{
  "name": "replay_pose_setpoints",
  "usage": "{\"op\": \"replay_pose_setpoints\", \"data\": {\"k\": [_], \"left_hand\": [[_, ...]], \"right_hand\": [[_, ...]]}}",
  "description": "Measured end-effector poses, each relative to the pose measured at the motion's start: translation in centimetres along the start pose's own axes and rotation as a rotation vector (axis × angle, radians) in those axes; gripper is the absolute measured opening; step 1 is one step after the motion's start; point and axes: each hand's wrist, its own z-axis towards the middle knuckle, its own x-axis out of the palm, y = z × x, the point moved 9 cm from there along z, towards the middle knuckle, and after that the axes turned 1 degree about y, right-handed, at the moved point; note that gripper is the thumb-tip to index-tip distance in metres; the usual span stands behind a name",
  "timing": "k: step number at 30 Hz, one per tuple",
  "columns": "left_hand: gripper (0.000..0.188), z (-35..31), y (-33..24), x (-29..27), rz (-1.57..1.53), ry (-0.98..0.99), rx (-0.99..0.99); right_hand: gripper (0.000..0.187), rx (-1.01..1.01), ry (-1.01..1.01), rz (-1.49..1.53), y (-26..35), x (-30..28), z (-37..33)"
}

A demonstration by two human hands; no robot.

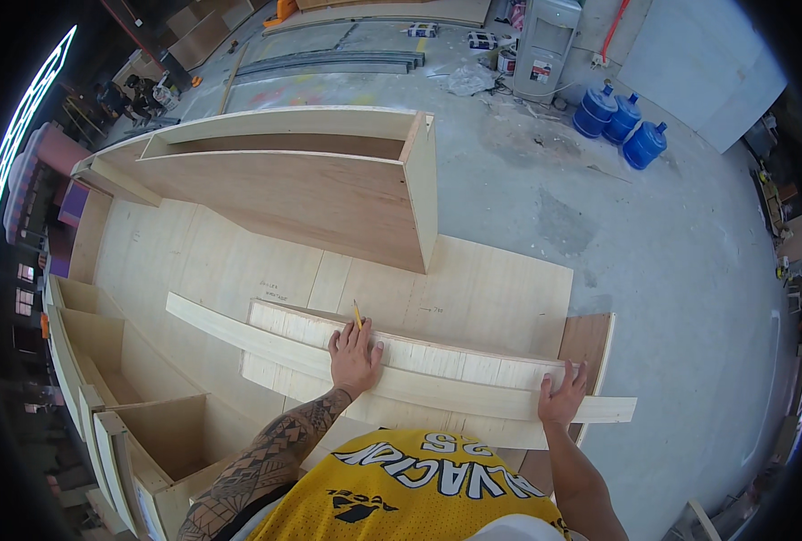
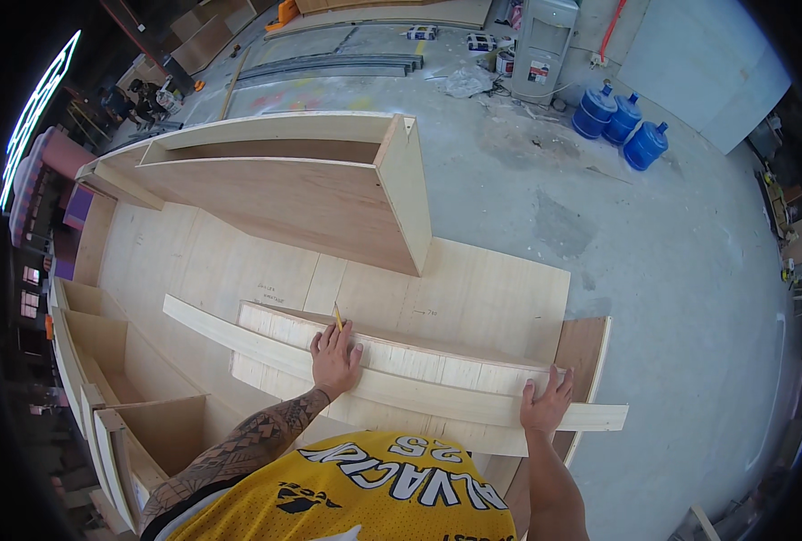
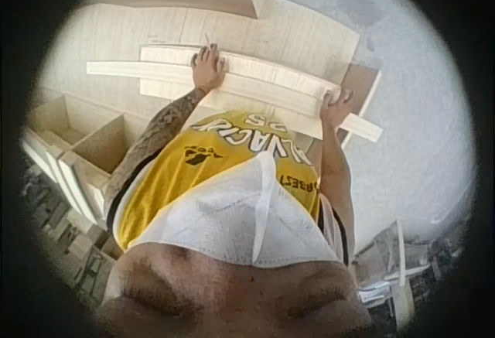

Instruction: Measuring and marking wooden boards with a tape measure and pencil for furniture construction.

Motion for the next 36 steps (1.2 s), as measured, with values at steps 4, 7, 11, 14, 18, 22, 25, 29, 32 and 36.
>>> {"op": "replay_pose_setpoints", "data": {"k": [4,7,11,14,18,22,25,29,32,36], "left_hand": [[0.068,0.18,-0.33,-0.04,-0.008,0.005,0.0],[0.068,0.09,-0.16,-0.14,-0.008,-0.008,0.005],[0.069,0.16,-0.01,0.26,0.016,0.004,0.004],[0.068,0.17,-0.13,0.07,0.007,-0.003,0.006],[0.068,0.1,-0.2,-0.09,0.005,-0.006,0.013],[0.068,0.15,-0.3,-0.24,-0.002,-0.01,0.013],[0.068,0.12,-0.31,-0.2,-0.002,-0.01,0.014],[0.068,0.03,-0.18,-0.01,0.004,-0.009,0.015],[0.068,0.12,-0.29,0.01,0.004,0.001,0.017],[0.068,0.13,-0.12,0.06,0.005,-0.008,0.025]], "right_hand": [[0.068,0.007,-0.005,-0.002,-0.11,-0.14,-0.04],[0.069,0.007,-0.003,0.001,-0.02,-0.04,0.14],[0.069,-0.004,-0.01,-0.029,-0.32,0.05,-0.01],[0.07,0.006,0.001,-0.034,-0.35,0.16,0.0],[0.07,0.007,-0.003,-0.025,-0.31,0.18,0.01],[0.07,-0.001,-0.015,-0.028,-0.35,0.18,0.05],[0.069,0.003,-0.012,-0.03,-0.22,0.02,0.06],[0.068,-0.004,-0.022,-0.026,-0.03,-0.17,0.1],[0.068,-0.008,-0.03,-0.028,-0.17,-0.2,0.02],[0.067,-0.004,-0.033,-0.018,-0.16,-0.06,0.07]]}}
